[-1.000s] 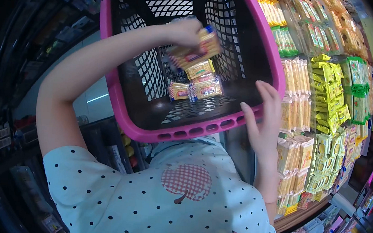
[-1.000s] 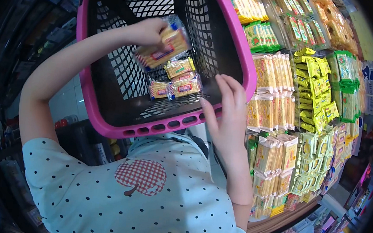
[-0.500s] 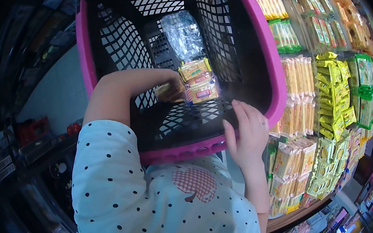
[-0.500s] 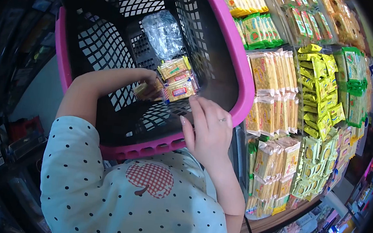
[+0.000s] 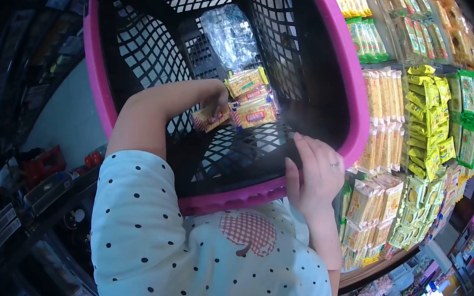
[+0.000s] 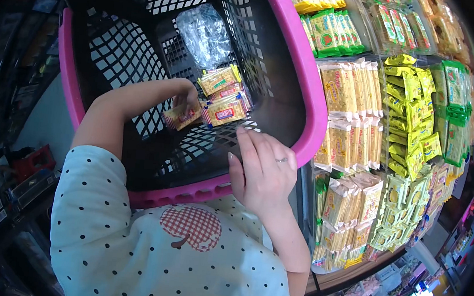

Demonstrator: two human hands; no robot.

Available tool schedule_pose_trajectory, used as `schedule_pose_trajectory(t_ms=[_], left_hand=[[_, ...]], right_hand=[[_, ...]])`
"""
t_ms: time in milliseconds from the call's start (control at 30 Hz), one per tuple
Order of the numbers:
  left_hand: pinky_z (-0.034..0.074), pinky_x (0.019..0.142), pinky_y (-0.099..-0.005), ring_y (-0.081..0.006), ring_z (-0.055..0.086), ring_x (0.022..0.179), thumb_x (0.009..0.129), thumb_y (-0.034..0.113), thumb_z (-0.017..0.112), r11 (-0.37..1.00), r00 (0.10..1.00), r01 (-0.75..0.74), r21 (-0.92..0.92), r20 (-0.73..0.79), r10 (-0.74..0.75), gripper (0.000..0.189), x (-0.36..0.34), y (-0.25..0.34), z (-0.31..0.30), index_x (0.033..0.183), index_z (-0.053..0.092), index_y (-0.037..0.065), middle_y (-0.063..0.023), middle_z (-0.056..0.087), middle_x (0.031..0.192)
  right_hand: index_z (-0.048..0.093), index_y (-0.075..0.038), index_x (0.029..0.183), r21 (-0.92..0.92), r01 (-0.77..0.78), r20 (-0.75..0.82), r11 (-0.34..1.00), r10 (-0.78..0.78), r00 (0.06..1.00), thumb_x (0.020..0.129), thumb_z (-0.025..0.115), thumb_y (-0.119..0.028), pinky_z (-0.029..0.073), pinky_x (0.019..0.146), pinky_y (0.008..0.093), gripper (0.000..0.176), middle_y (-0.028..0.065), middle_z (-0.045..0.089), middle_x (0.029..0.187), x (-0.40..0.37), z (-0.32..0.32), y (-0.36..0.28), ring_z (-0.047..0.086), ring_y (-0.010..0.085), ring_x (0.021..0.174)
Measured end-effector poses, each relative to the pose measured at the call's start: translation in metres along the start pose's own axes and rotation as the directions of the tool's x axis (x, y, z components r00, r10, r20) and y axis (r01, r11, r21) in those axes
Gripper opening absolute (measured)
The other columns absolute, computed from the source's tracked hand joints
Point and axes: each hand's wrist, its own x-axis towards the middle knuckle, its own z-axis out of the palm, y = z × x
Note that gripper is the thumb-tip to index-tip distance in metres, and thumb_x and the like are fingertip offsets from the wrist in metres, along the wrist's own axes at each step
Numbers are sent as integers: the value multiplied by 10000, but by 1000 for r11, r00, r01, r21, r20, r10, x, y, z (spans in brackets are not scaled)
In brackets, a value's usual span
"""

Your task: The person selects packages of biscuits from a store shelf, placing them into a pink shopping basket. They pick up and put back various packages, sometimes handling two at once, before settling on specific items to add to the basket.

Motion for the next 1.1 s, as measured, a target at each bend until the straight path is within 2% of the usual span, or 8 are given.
schedule_pose_trajectory(t_ms=[100, 267, 667, 867, 900, 933, 1000, 1100], left_hand=[[490, 794, -398, -286, 606, 928, 673, 363, 724, 929, 974, -9, 371, -207, 92, 471, -3, 29, 17, 1012, 636, 47, -139, 624, 1029], [487, 795, -388, -284, 604, 934, 672, 390, 718, 798, 894, 16, 603, -366, 259, 491, -10, 35, 32, 1020, 634, 55, -140, 623, 1031], [479, 799, -366, -278, 599, 947, 670, 456, 702, 686, 841, 75, 724, -416, 346, 539, -16, 26, 41, 1041, 629, 73, -140, 621, 1037], [462, 807, -352, -281, 586, 971, 641, 549, 683, 599, 961, 25, 800, -184, 205, 610, 48, 10, 22, 1059, 628, 108, -147, 617, 1044], [454, 816, -374, -298, 579, 977, 658, 598, 640, 564, 946, -38, 825, -152, 287, 615, 50, 3, 20, 1055, 634, 128, -147, 619, 1036], [454, 816, -374, -298, 579, 977, 658, 598, 640, 555, 945, -32, 831, -155, 286, 615, 54, 3, 18, 1055, 634, 128, -147, 619, 1036], [449, 816, -381, -302, 575, 981, 666, 619, 622, 749, 914, -20, 662, -291, 282, 623, 37, 9, 27, 1034, 644, 117, -141, 626, 1019], [460, 788, -373, -280, 592, 957, 681, 621, 604, 680, 895, 54, 731, -338, 292, 614, -25, 36, 49, 1023, 645, 113, -122, 635, 1002]], right_hand=[[589, -15, 1036, 0, -6, -1, 1000, 6, 1000, 663, 648, -125, 412, 740, 323, 394, 82, 606, 933, 0, 0, 0, 585, 224, 842], [595, -12, 1024, -2, -14, -4, 1000, 14, 1000, 649, 650, -117, 411, 737, 321, 393, 82, 607, 927, -1, -1, 1, 583, 221, 838], [585, -10, 1029, 6, 6, -41, 1000, -6, 999, 623, 655, -91, 412, 726, 316, 420, 81, 601, 929, -5, 3, 2, 582, 216, 843], [586, -14, 1021, 7, -20, -31, 1000, 20, 999, 649, 655, -105, 402, 743, 313, 389, 68, 597, 914, -6, -1, 1, 578, 206, 854], [586, -14, 1021, 0, -25, -39, 1000, 25, 999, 649, 655, -105, 402, 743, 313, 389, 68, 597, 914, -6, -2, 1, 578, 206, 854], [587, -16, 1020, -2, -28, -41, 1000, 28, 999, 652, 656, -107, 401, 742, 313, 385, 67, 596, 911, -7, -2, 0, 577, 205, 855], [587, -19, 1018, -8, -33, -55, 999, 32, 998, 654, 657, -109, 400, 741, 313, 381, 65, 594, 909, -7, -2, 0, 576, 204, 856], [588, -23, 1015, 7, -24, -82, 1000, 25, 996, 656, 657, -111, 400, 740, 316, 376, 66, 590, 903, -10, 0, 1, 575, 206, 857]])
